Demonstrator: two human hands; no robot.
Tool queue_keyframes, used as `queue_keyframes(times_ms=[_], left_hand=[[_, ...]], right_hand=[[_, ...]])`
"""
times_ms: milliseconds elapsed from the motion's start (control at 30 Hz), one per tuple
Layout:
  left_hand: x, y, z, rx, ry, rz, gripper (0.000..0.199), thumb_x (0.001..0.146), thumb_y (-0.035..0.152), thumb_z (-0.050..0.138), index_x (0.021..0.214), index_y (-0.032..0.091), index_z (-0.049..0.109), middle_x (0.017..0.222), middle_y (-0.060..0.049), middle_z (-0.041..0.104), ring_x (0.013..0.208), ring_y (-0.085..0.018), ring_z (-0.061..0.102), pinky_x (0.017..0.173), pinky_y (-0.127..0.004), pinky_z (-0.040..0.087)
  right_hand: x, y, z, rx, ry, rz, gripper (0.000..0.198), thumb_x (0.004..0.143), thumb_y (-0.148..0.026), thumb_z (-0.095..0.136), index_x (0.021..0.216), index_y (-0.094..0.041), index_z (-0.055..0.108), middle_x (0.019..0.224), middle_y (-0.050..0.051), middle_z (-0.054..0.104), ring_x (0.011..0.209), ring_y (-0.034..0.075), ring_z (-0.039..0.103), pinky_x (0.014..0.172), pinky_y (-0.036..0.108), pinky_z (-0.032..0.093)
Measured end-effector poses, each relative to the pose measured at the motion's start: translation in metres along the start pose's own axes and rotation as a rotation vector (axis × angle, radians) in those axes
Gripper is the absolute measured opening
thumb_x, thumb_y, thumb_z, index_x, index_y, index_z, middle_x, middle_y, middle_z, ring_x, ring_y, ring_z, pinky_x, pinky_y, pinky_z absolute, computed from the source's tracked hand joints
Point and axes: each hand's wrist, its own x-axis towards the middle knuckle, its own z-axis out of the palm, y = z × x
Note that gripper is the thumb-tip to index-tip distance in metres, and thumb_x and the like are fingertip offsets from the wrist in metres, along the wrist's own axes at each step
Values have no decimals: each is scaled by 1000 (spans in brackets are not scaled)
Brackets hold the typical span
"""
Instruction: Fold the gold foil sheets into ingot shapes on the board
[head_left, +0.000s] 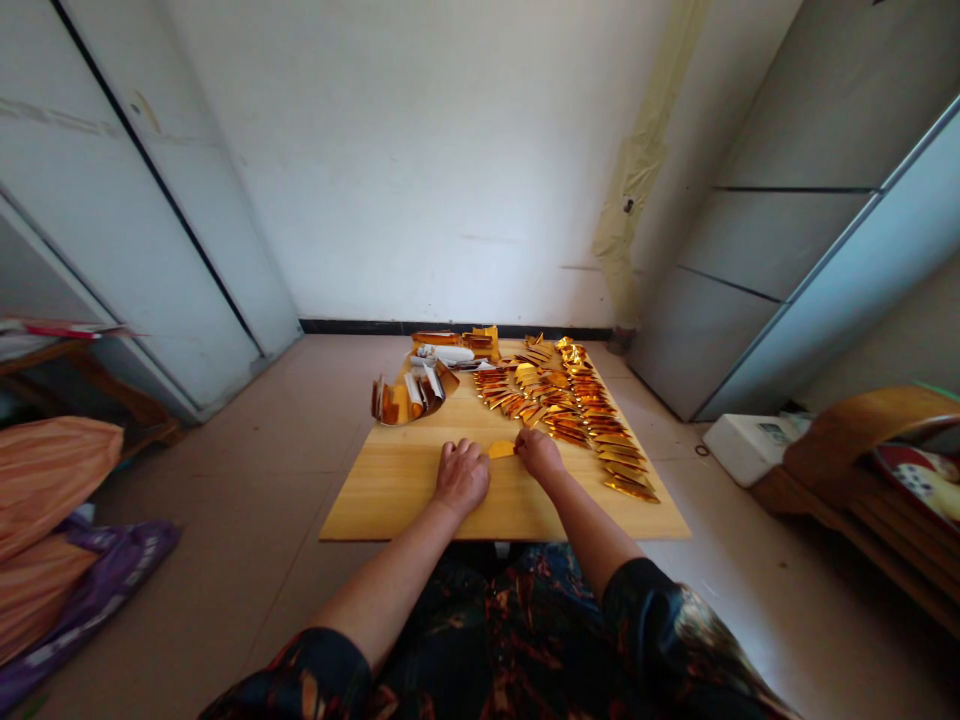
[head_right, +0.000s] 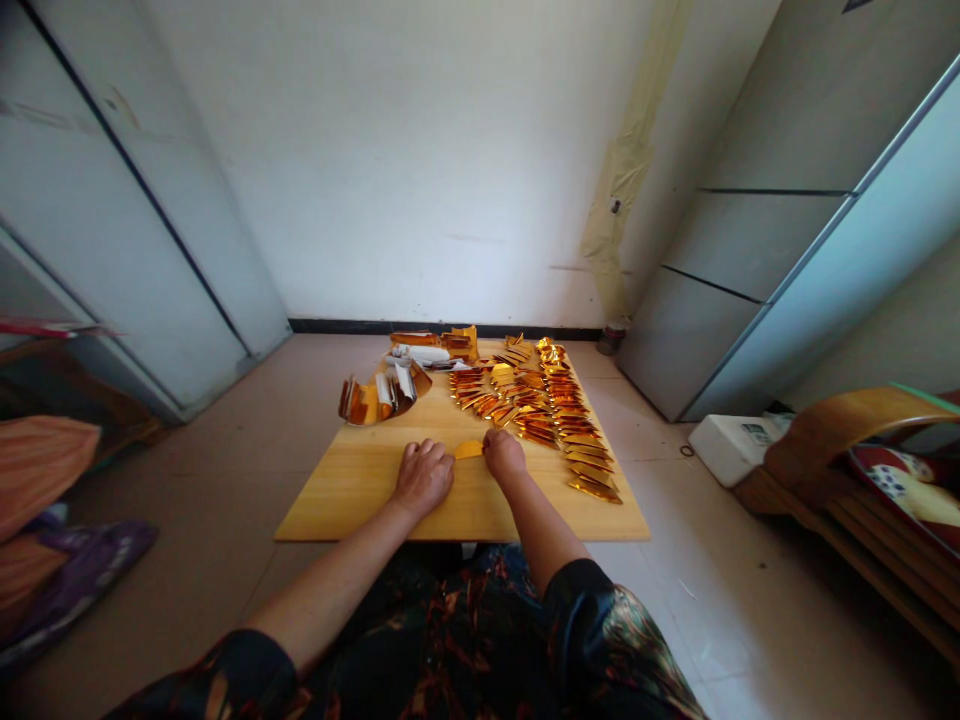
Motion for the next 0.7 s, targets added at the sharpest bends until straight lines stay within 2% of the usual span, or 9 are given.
queue_keyframes(times_ms=[167,233,333,500,700], left_hand=[[-1,0,2,-8,-17,-9,26,84,16,43,85,16,69,89,-12,62,96,-26,48,81,-42,31],[-1,0,3,-3,-24,-15,26,85,16,43,87,16,68,89,-13,62,96,-26,48,81,-42,31],[-1,0,3,-11,-30,-31,25,85,16,43,88,16,68,89,-13,62,96,-26,48,81,-42,31],[-5,0,1,-24,-11,-36,25,84,17,45,96,18,67,91,-11,61,95,-26,48,79,-41,30],[-8,0,1,-8,-3,-42,26,84,16,43,93,18,67,90,-11,60,95,-26,48,78,-40,31]], right_hand=[[5,-13,0,22,19,-40,23,81,-14,52,97,-19,68,102,8,66,86,16,60,70,23,40],[11,-21,1,52,-11,-85,25,78,-15,57,98,-22,68,97,4,67,83,14,60,69,21,40],[18,-32,5,84,-84,-126,19,71,-18,65,88,-24,70,85,-1,68,77,13,59,63,19,38],[23,-35,10,95,-107,-80,15,69,-25,67,84,-23,68,83,0,67,71,13,56,56,20,34],[24,-27,9,113,-67,-50,9,72,-19,61,80,-21,66,80,0,67,71,12,56,57,19,34]])
